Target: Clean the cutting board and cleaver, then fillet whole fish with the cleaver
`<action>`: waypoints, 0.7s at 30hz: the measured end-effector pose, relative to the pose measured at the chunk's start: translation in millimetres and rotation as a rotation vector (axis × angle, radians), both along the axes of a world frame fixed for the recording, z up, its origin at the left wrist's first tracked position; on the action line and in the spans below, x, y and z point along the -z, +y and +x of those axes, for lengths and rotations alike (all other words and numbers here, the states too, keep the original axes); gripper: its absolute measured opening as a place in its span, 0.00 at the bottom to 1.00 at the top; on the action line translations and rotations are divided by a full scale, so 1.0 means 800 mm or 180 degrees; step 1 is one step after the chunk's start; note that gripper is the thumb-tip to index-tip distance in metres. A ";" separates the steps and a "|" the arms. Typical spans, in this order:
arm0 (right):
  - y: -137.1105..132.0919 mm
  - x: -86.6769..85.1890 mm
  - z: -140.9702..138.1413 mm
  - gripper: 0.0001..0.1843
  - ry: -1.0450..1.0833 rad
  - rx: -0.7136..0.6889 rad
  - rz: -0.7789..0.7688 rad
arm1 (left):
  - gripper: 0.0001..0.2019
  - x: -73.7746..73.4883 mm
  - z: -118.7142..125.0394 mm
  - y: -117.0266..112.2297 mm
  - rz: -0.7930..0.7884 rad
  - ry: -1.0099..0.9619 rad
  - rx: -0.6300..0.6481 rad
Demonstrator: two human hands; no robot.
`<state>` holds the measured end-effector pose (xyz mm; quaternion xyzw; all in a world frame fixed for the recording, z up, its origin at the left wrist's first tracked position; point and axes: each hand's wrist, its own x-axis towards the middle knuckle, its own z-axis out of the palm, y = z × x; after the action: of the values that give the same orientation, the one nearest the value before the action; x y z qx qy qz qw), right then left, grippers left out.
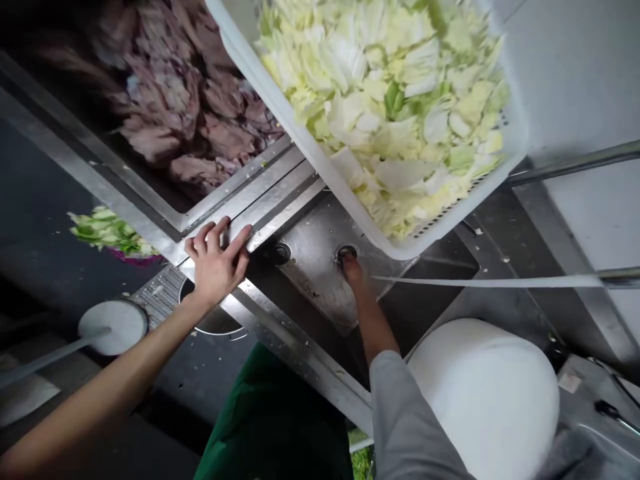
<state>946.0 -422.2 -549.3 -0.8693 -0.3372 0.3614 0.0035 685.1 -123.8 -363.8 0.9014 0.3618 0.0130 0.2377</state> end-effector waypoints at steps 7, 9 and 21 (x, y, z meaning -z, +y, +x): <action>-0.020 -0.009 -0.029 0.25 -0.0722 -0.0069 -0.0266 | 0.31 0.006 -0.003 0.005 -0.0008 -0.0229 0.0018; -0.009 -0.003 -0.040 0.23 -0.0828 -0.0117 -0.0388 | 0.30 0.009 -0.005 0.005 0.0055 -0.0323 0.0006; 0.025 0.027 -0.060 0.34 -0.1116 0.0209 -0.0719 | 0.28 0.008 -0.002 0.007 0.0076 -0.0386 -0.0091</action>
<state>897.8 -402.6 -570.7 -0.9242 -0.2615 0.2398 -0.1410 683.3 -118.5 -370.2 0.8964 0.3593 0.0752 0.2482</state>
